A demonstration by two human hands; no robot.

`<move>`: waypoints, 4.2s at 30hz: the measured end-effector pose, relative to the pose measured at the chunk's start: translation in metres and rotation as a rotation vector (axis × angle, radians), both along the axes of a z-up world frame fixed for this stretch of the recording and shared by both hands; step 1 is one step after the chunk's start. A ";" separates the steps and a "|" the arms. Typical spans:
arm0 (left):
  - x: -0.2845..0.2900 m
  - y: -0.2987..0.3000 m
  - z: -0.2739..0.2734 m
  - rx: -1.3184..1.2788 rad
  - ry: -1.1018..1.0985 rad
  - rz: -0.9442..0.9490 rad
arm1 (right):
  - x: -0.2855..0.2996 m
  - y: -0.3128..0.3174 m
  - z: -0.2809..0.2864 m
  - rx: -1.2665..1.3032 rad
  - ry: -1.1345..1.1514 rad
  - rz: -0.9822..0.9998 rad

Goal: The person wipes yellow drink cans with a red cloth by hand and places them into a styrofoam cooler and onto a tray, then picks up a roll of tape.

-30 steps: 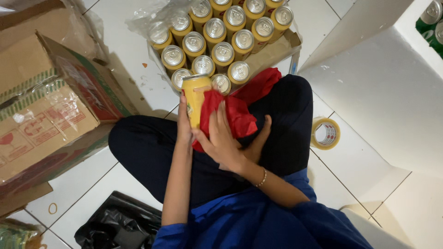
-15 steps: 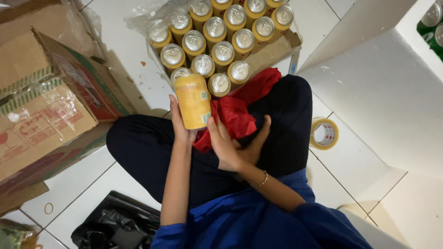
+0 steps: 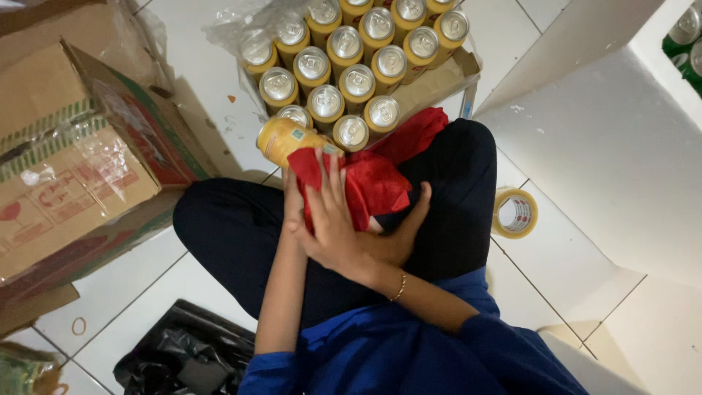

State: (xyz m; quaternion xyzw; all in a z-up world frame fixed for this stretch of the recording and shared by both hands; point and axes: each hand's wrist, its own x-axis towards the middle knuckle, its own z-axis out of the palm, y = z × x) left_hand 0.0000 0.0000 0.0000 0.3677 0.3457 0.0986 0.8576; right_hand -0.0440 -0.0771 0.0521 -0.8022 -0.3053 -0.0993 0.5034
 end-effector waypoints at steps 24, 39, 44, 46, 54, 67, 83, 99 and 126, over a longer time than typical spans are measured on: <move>-0.004 0.006 0.007 0.781 -0.365 -0.376 | 0.075 -0.202 0.082 -1.247 0.801 0.470; -0.008 -0.004 0.015 0.901 -0.489 -0.569 | 0.078 -0.231 0.115 -1.094 0.629 0.033; -0.008 -0.011 -0.009 1.150 -0.555 -0.646 | 0.082 -0.171 0.085 -0.607 0.620 0.208; -0.008 -0.015 -0.012 1.239 -0.564 -0.665 | 0.080 -0.154 0.054 -0.488 0.436 0.146; -0.006 -0.026 0.022 1.190 -0.517 -0.760 | 0.087 -0.180 0.030 -0.344 0.411 -0.147; 0.000 -0.028 0.029 0.830 -0.379 -0.662 | 0.106 -0.211 0.071 -0.033 0.649 -0.009; 0.061 -0.129 0.049 1.114 -0.186 -0.882 | 0.162 -0.247 0.077 -0.078 0.363 -0.434; 0.078 -0.160 -0.010 1.449 -0.081 -0.976 | 0.221 -0.214 0.037 -0.153 0.303 -0.257; 0.061 -0.160 -0.016 1.478 0.014 -0.967 | 0.239 -0.196 0.007 -0.437 0.248 0.108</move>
